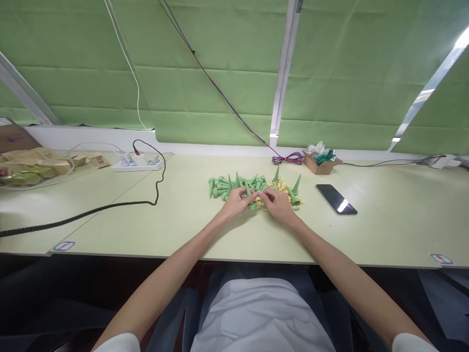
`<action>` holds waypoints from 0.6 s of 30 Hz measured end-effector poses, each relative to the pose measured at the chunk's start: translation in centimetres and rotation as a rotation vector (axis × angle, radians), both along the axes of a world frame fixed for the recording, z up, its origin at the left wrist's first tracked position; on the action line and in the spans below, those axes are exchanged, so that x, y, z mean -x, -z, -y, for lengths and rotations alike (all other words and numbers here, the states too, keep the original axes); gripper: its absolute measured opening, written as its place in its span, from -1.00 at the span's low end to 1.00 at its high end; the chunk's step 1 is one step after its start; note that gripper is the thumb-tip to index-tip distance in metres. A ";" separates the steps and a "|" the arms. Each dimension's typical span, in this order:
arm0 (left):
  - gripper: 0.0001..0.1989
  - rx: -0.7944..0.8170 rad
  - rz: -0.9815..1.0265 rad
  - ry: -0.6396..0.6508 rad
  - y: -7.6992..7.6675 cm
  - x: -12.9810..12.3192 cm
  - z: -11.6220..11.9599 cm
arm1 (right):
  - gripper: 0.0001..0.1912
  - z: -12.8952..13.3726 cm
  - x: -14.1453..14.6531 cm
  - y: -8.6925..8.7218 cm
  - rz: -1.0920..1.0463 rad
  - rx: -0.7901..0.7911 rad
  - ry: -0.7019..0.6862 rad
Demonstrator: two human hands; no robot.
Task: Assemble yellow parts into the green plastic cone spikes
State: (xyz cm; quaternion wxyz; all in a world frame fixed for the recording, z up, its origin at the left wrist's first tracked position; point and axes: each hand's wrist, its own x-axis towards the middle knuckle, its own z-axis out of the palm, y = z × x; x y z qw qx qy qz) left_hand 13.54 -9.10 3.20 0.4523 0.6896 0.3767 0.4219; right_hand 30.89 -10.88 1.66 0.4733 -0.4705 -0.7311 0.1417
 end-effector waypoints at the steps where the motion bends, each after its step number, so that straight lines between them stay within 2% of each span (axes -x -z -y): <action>1: -0.66 0.003 -0.004 -0.006 0.0 0.0 0.0 | -0.52 0.0 0.0 0.0 0.003 0.000 0.004; 7: -0.67 0.021 0.008 -0.044 -0.1 0.1 0.0 | -0.59 0.2 -0.1 -0.2 -0.056 0.052 -0.020; 18: -0.66 0.025 -0.011 -0.062 0.2 0.2 -0.3 | -0.74 0.1 -0.1 0.1 -0.004 -0.002 -0.112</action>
